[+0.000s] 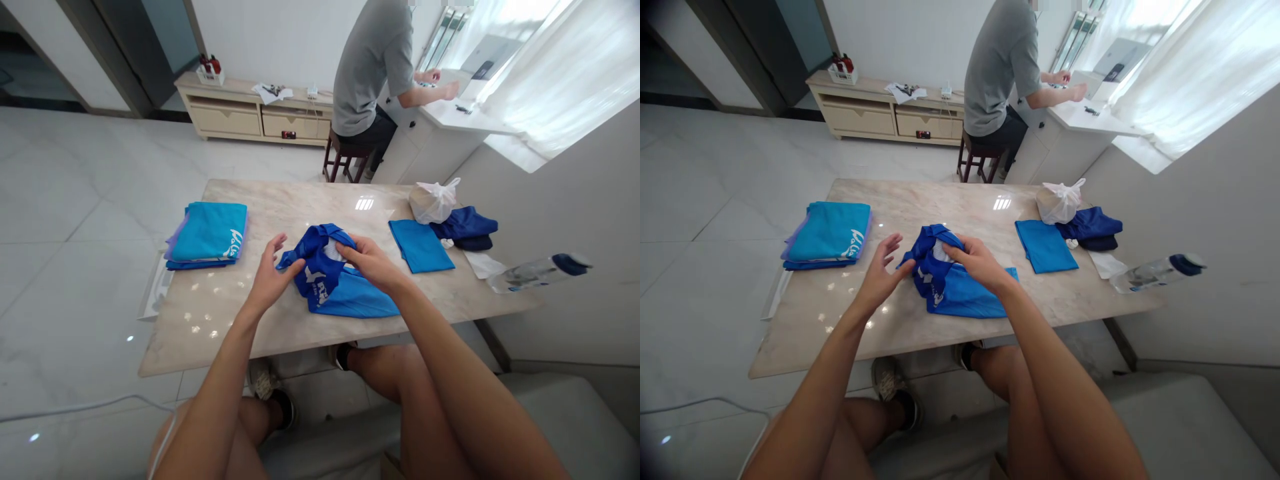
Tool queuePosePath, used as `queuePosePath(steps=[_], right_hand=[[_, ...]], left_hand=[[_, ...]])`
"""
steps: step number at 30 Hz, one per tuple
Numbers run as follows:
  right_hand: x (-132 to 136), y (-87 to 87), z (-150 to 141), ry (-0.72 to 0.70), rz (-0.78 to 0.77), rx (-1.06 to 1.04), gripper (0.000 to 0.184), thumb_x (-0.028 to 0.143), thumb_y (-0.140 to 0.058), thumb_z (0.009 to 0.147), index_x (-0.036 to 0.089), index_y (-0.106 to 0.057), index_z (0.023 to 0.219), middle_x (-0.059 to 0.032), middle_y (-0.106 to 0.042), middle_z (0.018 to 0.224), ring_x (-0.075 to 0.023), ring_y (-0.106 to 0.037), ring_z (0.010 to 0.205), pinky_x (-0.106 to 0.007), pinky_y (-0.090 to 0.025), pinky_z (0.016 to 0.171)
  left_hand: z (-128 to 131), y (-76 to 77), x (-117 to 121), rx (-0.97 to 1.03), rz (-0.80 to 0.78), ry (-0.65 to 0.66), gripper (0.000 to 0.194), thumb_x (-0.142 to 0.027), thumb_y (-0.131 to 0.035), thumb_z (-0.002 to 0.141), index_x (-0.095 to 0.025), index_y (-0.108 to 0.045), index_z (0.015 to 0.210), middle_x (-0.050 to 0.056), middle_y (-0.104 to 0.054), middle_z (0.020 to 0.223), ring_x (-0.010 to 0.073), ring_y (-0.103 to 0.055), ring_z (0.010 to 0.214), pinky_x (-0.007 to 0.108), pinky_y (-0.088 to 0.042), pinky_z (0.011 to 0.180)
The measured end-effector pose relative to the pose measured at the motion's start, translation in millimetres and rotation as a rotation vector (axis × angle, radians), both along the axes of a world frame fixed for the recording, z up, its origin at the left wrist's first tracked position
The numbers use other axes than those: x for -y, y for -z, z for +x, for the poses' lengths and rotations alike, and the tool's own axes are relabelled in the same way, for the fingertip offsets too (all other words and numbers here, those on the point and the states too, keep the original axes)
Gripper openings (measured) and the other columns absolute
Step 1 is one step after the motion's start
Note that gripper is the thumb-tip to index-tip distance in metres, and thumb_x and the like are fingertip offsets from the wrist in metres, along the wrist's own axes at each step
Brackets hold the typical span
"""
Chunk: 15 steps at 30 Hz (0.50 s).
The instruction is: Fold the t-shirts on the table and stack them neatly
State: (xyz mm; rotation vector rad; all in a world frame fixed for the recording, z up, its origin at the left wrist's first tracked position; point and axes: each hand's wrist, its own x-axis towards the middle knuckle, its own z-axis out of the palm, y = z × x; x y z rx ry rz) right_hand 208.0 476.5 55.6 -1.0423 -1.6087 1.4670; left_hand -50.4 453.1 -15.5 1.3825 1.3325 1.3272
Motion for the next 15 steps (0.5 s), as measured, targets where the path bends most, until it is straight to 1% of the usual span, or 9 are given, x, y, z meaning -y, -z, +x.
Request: queuePosePath(steps=[2, 4, 5, 7, 9, 10, 11, 13, 15], right_hand=[[9, -13.1, 3, -0.138, -0.104, -0.071, 0.047, 0.066, -0.082, 0.095, 0.022, -0.08, 0.111, -0.0028, -0.078, 0.097, -0.0211, -0.073, 0.092, -0.033, -0.061, 0.086], [15, -23.3, 5, -0.208, -0.14, -0.093, 0.048, 0.065, -0.087, 0.092, 0.021, -0.081, 0.111, -0.0037, -0.08, 0.1, -0.0217, -0.075, 0.096, -0.034, -0.063, 0.09], [17, -26.8, 6, -0.201, -0.139, -0.086, 0.047, 0.064, -0.088, 0.091, 0.021, -0.082, 0.109, -0.0041, -0.081, 0.101, -0.0219, -0.076, 0.097, -0.034, -0.063, 0.091], [20, -30.3, 8, -0.085, -0.121, -0.055, 0.046, 0.063, -0.089, 0.09, 0.021, -0.082, 0.107, -0.0042, -0.081, 0.1, -0.0209, -0.076, 0.093, -0.032, -0.064, 0.087], [21, -30.5, 9, 0.108, -0.101, -0.005, 0.046, 0.064, -0.089, 0.089, 0.02, -0.08, 0.101, -0.0031, -0.079, 0.092, -0.0186, -0.074, 0.082, -0.028, -0.063, 0.073], [22, -29.9, 10, 0.182, -0.103, 0.019, 0.047, 0.065, -0.089, 0.088, 0.02, -0.078, 0.098, -0.0024, -0.077, 0.087, -0.0174, -0.072, 0.076, -0.026, -0.061, 0.065], [22, -29.0, 11, 0.214, -0.121, 0.036, 0.049, 0.066, -0.089, 0.087, 0.02, -0.077, 0.097, -0.0019, -0.075, 0.082, -0.0166, -0.07, 0.07, -0.025, -0.059, 0.059], [24, -26.5, 13, 0.161, -0.188, 0.026, 0.053, 0.07, -0.086, 0.088, 0.019, -0.077, 0.1, -0.0023, -0.074, 0.079, -0.0166, -0.067, 0.064, -0.027, -0.058, 0.053], [23, -22.1, 14, 0.075, -0.237, -0.015, 0.058, 0.075, -0.075, 0.095, 0.019, -0.076, 0.109, -0.005, -0.076, 0.085, -0.0175, -0.069, 0.063, -0.029, -0.059, 0.052]], left_hand=[[11, 3.1, 5, 0.013, 0.008, 0.157, 0.084, -0.042, -0.095, 0.078, -0.027, -0.061, 0.153, 0.016, -0.065, 0.159, 0.0351, -0.059, 0.151, 0.054, -0.043, 0.129], [24, 3.5, 8, 0.072, 0.008, 0.268, 0.075, -0.037, -0.097, 0.074, -0.026, -0.07, 0.143, 0.014, -0.072, 0.148, 0.0345, -0.062, 0.147, 0.049, -0.045, 0.127], [31, 2.8, 9, 0.108, 0.003, 0.307, 0.066, -0.037, -0.098, 0.073, -0.025, -0.075, 0.134, 0.013, -0.075, 0.141, 0.034, -0.064, 0.142, 0.046, -0.048, 0.124], [41, -0.4, 9, 0.19, -0.024, 0.366, 0.047, -0.04, -0.097, 0.075, -0.023, -0.081, 0.115, 0.01, -0.08, 0.121, 0.0306, -0.071, 0.124, 0.04, -0.054, 0.113], [48, -5.6, 8, 0.266, -0.059, 0.39, 0.038, -0.049, -0.094, 0.08, -0.021, -0.079, 0.1, 0.005, -0.078, 0.098, 0.0234, -0.072, 0.098, 0.034, -0.057, 0.094], [49, -8.8, 7, 0.298, -0.072, 0.388, 0.039, -0.054, -0.093, 0.083, -0.02, -0.077, 0.095, 0.003, -0.074, 0.089, 0.0198, -0.068, 0.086, 0.03, -0.056, 0.084], [49, -12.3, 6, 0.326, -0.077, 0.377, 0.042, -0.058, -0.091, 0.084, -0.02, -0.075, 0.09, 0.001, -0.07, 0.082, 0.0171, -0.064, 0.078, 0.028, -0.053, 0.077], [48, -19.6, 7, 0.367, -0.072, 0.344, 0.048, -0.064, -0.091, 0.084, -0.019, -0.073, 0.086, 0.0, -0.065, 0.076, 0.0144, -0.057, 0.071, 0.026, -0.048, 0.068], [44, -26.4, 9, 0.423, -0.091, 0.295, 0.051, -0.066, -0.093, 0.081, -0.019, -0.074, 0.087, -0.001, -0.064, 0.074, 0.0138, -0.055, 0.069, 0.025, -0.046, 0.065]])
